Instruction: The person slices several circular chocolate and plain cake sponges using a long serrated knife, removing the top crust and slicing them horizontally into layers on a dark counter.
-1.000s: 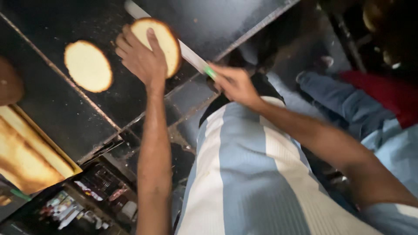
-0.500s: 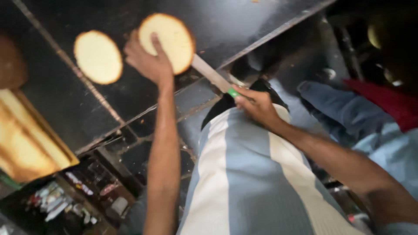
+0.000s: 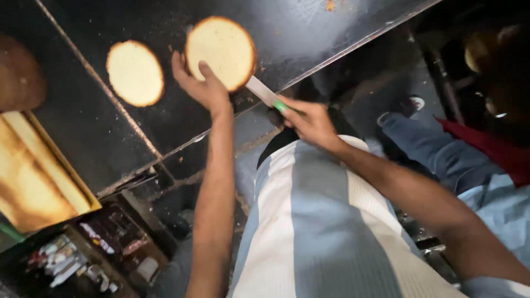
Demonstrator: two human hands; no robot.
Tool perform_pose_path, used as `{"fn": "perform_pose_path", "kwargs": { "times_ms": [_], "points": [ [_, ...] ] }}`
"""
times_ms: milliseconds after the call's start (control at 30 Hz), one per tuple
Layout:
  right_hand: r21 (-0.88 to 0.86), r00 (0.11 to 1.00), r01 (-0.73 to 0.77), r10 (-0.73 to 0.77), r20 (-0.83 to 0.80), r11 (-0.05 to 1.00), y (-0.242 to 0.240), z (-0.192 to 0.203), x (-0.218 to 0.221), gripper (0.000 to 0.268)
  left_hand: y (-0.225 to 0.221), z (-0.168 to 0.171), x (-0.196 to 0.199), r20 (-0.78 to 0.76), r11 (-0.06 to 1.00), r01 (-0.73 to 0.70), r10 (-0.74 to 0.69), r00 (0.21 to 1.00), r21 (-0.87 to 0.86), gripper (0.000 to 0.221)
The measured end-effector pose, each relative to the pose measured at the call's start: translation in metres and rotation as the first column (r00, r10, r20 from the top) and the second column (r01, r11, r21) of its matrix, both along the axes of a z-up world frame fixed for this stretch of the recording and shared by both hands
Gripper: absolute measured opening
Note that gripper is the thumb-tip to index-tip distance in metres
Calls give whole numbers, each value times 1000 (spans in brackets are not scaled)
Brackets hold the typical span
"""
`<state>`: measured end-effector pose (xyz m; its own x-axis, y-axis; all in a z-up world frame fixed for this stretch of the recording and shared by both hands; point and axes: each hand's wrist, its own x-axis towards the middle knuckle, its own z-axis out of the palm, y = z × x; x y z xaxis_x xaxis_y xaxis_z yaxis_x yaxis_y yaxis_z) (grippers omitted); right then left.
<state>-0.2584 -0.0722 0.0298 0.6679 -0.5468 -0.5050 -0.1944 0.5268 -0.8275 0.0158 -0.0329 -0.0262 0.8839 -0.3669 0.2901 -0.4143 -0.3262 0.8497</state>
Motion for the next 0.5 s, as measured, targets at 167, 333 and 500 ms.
{"fn": "perform_pose_path", "kwargs": {
  "times_ms": [167, 333, 500],
  "points": [
    [-219, 993, -86, 66, -95, 972, -22, -5, 21, 37, -7, -7, 0, -46, 935, -205, 228, 973, 290, 54],
    [73, 998, 18, -13, -60, 997, 11, 13, -31, 41, -12, -14, -9, -137, 985, -33, 10, 991, -170, 61],
    [-230, 1000, -21, 18, -17, 973, -21, -11, 44, 37, -14, -11, -46, -440, 916, -52, -141, 887, -398, 72]
  ]
}}
